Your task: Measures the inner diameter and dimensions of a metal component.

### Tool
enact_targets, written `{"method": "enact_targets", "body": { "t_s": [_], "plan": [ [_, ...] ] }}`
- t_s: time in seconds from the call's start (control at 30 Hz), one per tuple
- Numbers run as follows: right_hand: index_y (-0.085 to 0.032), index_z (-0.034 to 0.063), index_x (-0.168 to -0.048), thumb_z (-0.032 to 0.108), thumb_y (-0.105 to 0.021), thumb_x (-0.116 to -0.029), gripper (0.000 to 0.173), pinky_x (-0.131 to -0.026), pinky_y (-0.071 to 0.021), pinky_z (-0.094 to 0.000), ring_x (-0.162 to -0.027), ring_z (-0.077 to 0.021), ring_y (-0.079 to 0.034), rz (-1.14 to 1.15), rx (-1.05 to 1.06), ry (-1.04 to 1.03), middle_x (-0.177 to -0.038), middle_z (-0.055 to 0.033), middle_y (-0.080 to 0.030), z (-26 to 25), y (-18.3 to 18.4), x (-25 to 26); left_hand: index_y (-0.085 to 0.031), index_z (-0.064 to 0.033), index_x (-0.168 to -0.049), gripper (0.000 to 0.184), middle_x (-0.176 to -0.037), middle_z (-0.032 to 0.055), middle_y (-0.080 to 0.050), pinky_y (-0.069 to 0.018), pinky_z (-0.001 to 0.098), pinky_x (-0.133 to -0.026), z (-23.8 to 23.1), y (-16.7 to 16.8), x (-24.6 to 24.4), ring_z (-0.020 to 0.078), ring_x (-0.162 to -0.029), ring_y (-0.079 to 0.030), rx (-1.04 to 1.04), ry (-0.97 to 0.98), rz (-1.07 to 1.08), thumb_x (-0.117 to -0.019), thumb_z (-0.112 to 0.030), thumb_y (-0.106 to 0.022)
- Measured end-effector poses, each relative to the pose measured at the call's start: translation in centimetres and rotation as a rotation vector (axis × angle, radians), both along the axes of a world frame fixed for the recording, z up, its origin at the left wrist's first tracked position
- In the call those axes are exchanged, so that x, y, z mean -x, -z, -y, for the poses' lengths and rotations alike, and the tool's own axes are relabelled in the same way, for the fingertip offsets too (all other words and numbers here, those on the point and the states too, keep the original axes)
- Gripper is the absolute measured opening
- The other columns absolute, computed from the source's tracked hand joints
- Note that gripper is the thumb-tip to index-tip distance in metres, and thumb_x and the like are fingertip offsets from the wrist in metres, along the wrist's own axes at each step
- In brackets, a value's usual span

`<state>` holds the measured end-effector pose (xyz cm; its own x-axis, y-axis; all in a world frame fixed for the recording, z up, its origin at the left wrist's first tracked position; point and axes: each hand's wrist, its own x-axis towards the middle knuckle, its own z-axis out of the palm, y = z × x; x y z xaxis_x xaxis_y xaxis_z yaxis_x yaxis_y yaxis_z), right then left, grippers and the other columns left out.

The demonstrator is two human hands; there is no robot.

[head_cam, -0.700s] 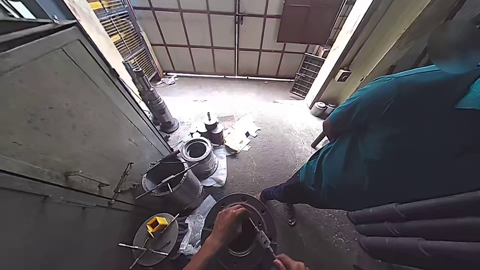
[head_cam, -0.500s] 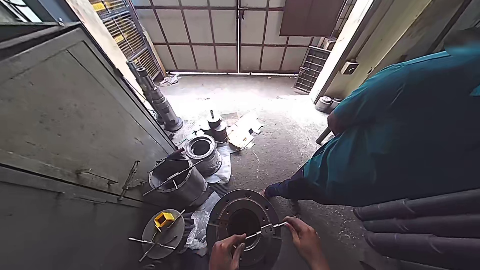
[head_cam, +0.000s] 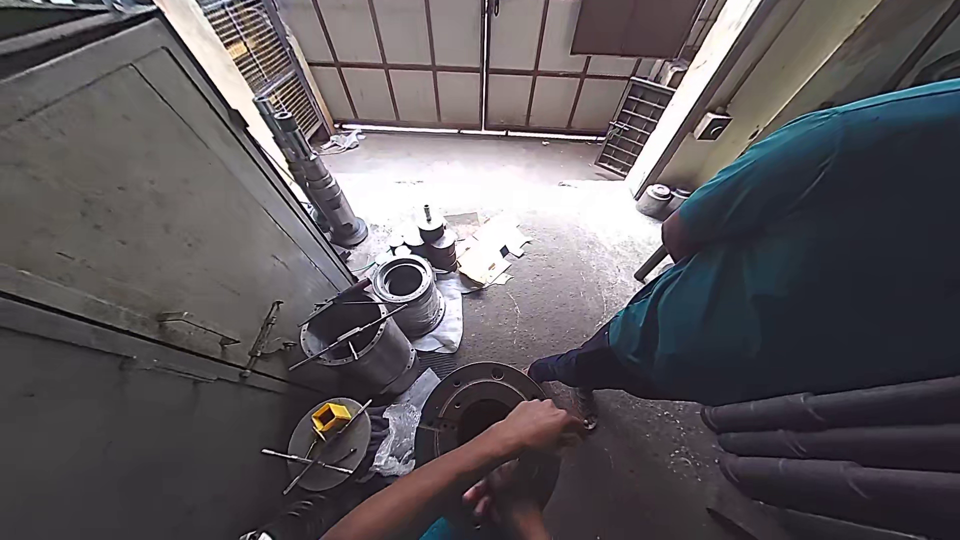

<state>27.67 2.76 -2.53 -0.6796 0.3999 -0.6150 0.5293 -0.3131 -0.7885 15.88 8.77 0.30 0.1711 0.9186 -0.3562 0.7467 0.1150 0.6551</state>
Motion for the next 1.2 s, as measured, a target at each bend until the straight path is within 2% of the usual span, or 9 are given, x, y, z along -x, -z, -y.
{"method": "enact_targets", "body": {
  "t_s": [0.17, 0.27, 0.37, 0.53, 0.7, 0.9, 1.0, 1.1, 1.2],
  "plan": [
    [-0.078, 0.0064, -0.097, 0.019, -0.061, -0.0982, 0.021, -0.064, -0.0619, -0.0332, -0.067, -0.0096, -0.071, -0.283, -0.838, 0.04, -0.078, -0.0005, -0.075, -6.6, -0.1, -4.9, -0.069, -0.0219, -0.128, 0.033, -0.107, 0.0004, -0.077, -0.0579, 0.0556, -0.087, 11.8, 2.8, 3.7, 0.0208, -0.097, -0.074, -0.15, -0.45, 0.085, -0.1003, -0.036, -0.058],
    [-0.08, 0.0154, -0.108, 0.029, -0.06, -0.0973, 0.026, -0.085, -0.058, -0.0447, -0.099, -0.0221, -0.071, -0.237, -1.213, 0.012, -0.114, -0.0024, -0.075, -12.6, 1.3, -4.5, -0.075, -0.0188, -0.121, 0.028, -0.1, 0.0003, -0.078, -0.0606, 0.0487, -0.081, 17.1, 4.2, 1.4, 0.0162, -0.086, -0.074, -0.248, -0.564, 0.129, -0.0974, -0.029, -0.064],
    [-0.08, 0.0134, -0.101, 0.038, -0.053, -0.1021, 0.037, -0.09, -0.0554, -0.0527, -0.105, -0.0313, -0.069, -0.059, -1.133, -0.213, -0.112, -0.005, -0.076, -14.4, 2.2, -4.6, -0.078, -0.0185, -0.111, 0.023, -0.091, 0.0011, -0.076, -0.0622, 0.0428, -0.067, 17.6, 5.4, -0.3, 0.0171, -0.076, -0.074, -0.467, -0.631, -0.116, -0.0953, -0.018, -0.061],
    [-0.073, 0.0034, -0.079, 0.034, -0.046, -0.1037, 0.048, -0.065, -0.0586, -0.0531, -0.072, -0.0328, -0.072, 0.129, -1.208, -0.11, -0.069, -0.013, -0.069, -7.2, 1.7, -7.3, -0.077, -0.0231, -0.111, 0.024, -0.103, 0.0048, -0.074, -0.0605, 0.0467, -0.062, 12.3, 6.5, 4.2, 0.0241, -0.082, -0.074, -0.564, -0.59, -0.332, -0.0961, -0.012, -0.061],
    [-0.076, 0.007, -0.09, 0.037, -0.047, -0.105, 0.044, -0.069, -0.0561, -0.0602, -0.078, -0.0333, -0.074, 0.263, -0.912, -0.272, -0.078, -0.0114, -0.074, -4.5, -0.4, -8.8, -0.076, -0.0257, -0.115, 0.028, -0.11, 0.0033, -0.074, -0.0592, 0.0435, -0.075, 6.6, 6.3, 6.2, 0.0243, -0.094, -0.072, -0.565, -0.471, -0.316, -0.1031, -0.016, -0.053],
    [-0.079, 0.01, -0.101, 0.034, -0.062, -0.0993, 0.029, -0.072, -0.0583, -0.0582, -0.079, -0.0278, -0.074, 0.064, -1.059, -0.059, -0.087, -0.0078, -0.076, -11.2, 1.5, -7.4, -0.077, -0.0135, -0.106, 0.022, -0.094, 0.0048, -0.075, -0.0621, 0.043, -0.069, 15.8, 5.9, 1.5, 0.0214, -0.081, -0.074, -0.535, -0.699, -0.245, -0.0989, -0.019, -0.057],
    [-0.078, 0.0137, -0.11, 0.032, -0.059, -0.1026, 0.027, -0.082, -0.0574, -0.0586, -0.088, -0.0275, -0.075, 0.15, -0.964, -0.129, -0.094, -0.0077, -0.078, -13.1, 0.4, -6.2, -0.08, -0.0123, -0.106, 0.026, -0.095, 0.0011, -0.079, -0.0637, 0.0384, -0.076, 17.2, 6.0, -1.2, 0.0144, -0.084, -0.076, -0.538, -0.819, -0.14, -0.0969, -0.023, -0.058],
    [-0.078, 0.0116, -0.099, 0.038, -0.056, -0.1025, 0.035, -0.081, -0.0555, -0.0598, -0.087, -0.0296, -0.073, 0.247, -0.819, -0.33, -0.087, -0.0092, -0.075, -13.3, -1.5, -7.8, -0.079, -0.0128, -0.109, 0.021, -0.102, 0.0009, -0.079, -0.0612, 0.0428, -0.087, 14.1, 5.7, 0.6, 0.0137, -0.093, -0.075, -0.457, -0.962, 0.032, -0.0979, -0.019, -0.062],
    [-0.076, 0.0077, -0.091, 0.03, -0.051, -0.1044, 0.036, -0.07, -0.0608, -0.0427, -0.068, -0.0157, -0.072, 0.059, -0.492, -0.473, -0.075, -0.0016, -0.074, -10.0, -0.5, -8.2, -0.078, -0.0124, -0.115, 0.024, -0.114, 0.0038, -0.077, -0.0535, 0.0449, -0.103, 7.6, 3.9, 4.6, 0.0168, -0.11, -0.071, -0.285, -0.902, 0.197, -0.0986, -0.017, -0.061]
  ]
}}
